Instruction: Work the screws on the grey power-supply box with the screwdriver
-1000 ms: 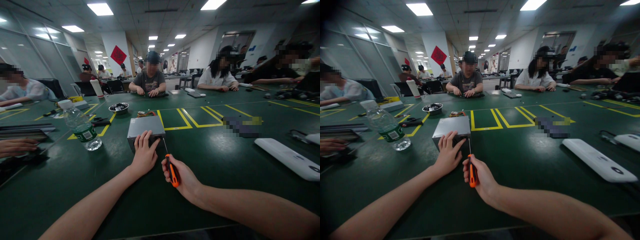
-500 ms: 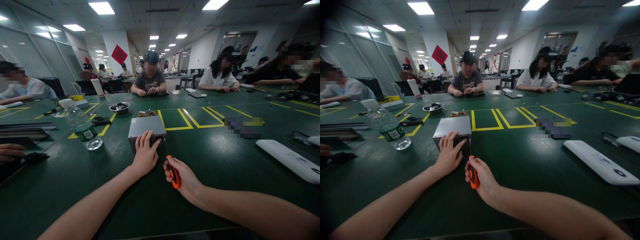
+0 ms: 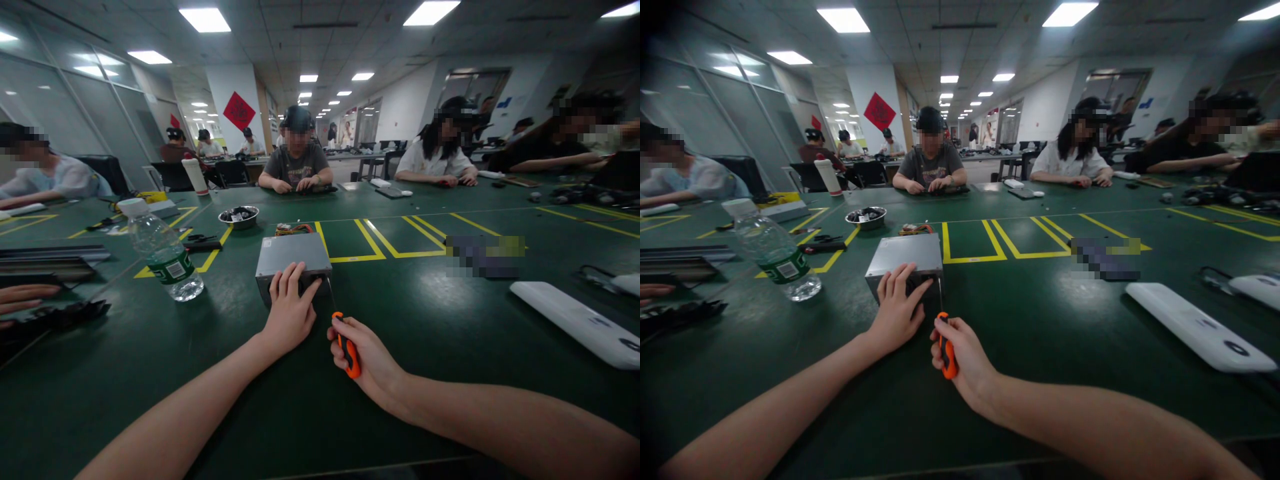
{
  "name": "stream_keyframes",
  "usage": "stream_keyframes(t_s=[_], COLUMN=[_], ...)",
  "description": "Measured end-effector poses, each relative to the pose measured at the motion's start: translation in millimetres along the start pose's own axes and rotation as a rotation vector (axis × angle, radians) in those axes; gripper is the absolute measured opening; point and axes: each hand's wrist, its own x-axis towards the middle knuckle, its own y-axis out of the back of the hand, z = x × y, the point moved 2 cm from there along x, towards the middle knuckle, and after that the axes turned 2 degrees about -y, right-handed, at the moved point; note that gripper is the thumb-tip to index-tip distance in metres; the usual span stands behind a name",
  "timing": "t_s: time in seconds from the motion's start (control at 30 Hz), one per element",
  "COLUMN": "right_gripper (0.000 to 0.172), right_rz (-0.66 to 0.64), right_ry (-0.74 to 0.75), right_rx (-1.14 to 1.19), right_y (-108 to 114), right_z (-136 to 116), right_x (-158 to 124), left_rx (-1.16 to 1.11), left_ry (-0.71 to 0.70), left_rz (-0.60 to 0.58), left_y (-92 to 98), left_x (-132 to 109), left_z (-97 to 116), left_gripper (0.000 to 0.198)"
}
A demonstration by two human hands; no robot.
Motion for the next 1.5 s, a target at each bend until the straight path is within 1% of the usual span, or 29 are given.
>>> stream_keyframes(t_s=[0.2, 0.37, 0.53, 0.63, 0.73, 0.9, 0.97, 1.13, 1.33, 1.5], right_gripper=[0.017, 0.022, 0.013, 0.015, 0.016, 0.026, 0.027, 0.016, 0.027, 0.029], right_rz=[-0.001, 0.008, 0.027, 0.020, 0.010, 0.004, 0.009, 0.056, 0.040, 0.014], right_ry=[-0.019, -0.065, -0.022, -0.007, -0.029, -0.085, -0.089, -0.079, -0.120, -0.142], right_rx=[0.008, 0.054, 0.034, 0.023, 0.027, 0.058, 0.085, 0.111, 0.104, 0.124], right_y=[-3.8, -2.6, -0.1, -0.4, -1.1, -0.4, 0.0, -2.1, -6.3, -4.9], right_z=[-1.2, -2.1, -1.9, -2.4, -3.0, -3.5, -4.2, -9.1, -16.8, -17.0], right_x=[-3.9, -3.0, 0.2, -1.1, -3.6, -4.0, -3.0, -4.1, -7.7, -5.6], left_rx=[0.016, 0.025, 0.032, 0.044, 0.067, 0.113, 0.129, 0.148, 0.164, 0.175], left_ry=[0.003, 0.003, -0.020, -0.028, -0.027, -0.034, -0.036, -0.041, -0.041, -0.049], left_rz=[-0.012, -0.020, -0.024, -0.036, -0.048, -0.063, -0.066, -0.077, -0.057, -0.061], left_y=[-0.5, -1.1, 0.8, 1.7, 2.3, 3.7, 4.2, 3.4, 2.1, 2.2], left_x=[-0.4, -0.3, -0.1, 0.0, 0.5, 1.7, 2.1, 2.0, 1.5, 1.9], left_z=[0.1, 0.7, 0.9, 1.5, 2.4, 3.3, 3.5, 4.2, 5.5, 6.3], left_gripper=[0.047, 0.046, 0.049, 0.052, 0.054, 0.055, 0.056, 0.057, 0.055, 0.053])
